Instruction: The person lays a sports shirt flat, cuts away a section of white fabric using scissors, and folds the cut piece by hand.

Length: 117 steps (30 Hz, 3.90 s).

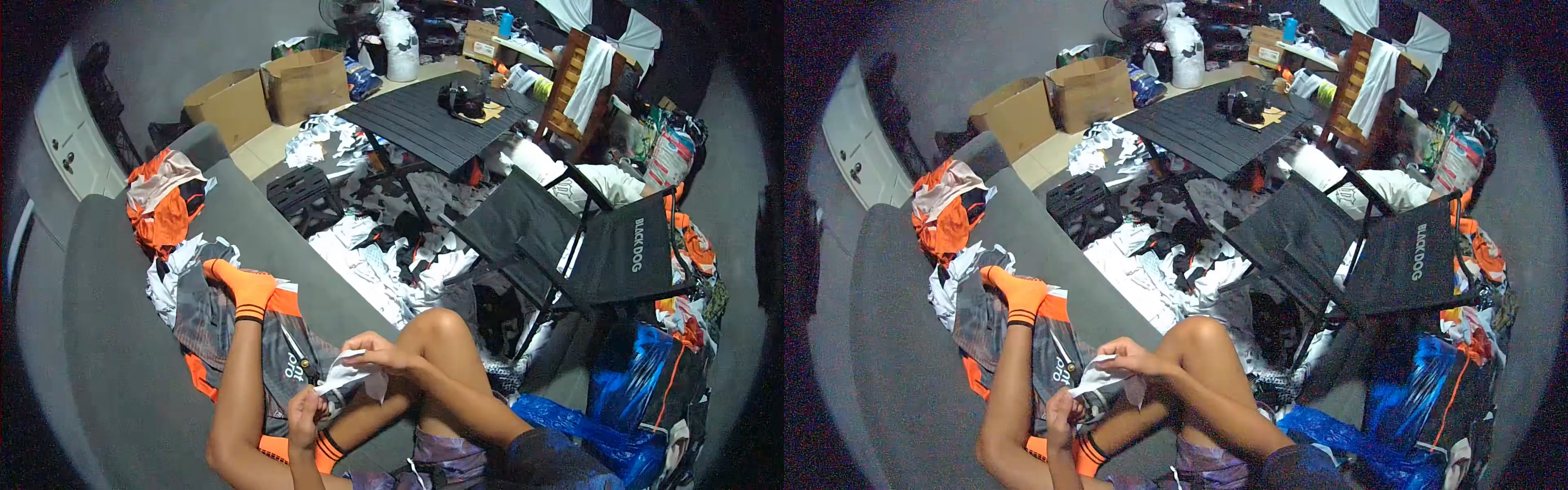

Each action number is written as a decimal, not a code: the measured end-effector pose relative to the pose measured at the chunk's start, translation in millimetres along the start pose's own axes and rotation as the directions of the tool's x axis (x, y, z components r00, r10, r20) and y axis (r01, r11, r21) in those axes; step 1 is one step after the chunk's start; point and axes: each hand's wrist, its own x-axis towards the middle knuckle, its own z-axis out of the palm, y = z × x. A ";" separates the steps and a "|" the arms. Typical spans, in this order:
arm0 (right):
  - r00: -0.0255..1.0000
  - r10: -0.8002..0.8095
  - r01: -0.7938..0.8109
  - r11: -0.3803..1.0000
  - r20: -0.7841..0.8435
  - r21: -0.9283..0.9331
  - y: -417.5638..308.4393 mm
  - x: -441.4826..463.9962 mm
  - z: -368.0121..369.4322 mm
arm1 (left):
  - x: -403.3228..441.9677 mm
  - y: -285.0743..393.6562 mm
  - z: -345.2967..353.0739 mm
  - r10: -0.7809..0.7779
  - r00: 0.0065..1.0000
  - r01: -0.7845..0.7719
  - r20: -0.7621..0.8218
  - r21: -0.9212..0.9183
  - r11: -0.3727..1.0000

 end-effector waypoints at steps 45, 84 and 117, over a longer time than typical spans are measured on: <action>0.227 -0.633 -0.643 0.474 -0.740 -0.602 2.4 -135.6 -145.3 | 47.8 -38.3 68.9 0.216 0.953 -0.298 0.212 0.779 0.551; 0.311 -0.474 -0.828 0.291 -0.824 -0.479 87.8 -140.6 -201.0 | 56.3 -44.4 113.4 0.079 0.904 -0.378 0.421 0.698 0.609; 0.769 -0.503 0.036 0.651 -0.395 -0.758 -2.7 14.1 -1.3 | -8.2 -2.6 -31.1 0.182 0.983 -0.145 0.027 0.725 0.674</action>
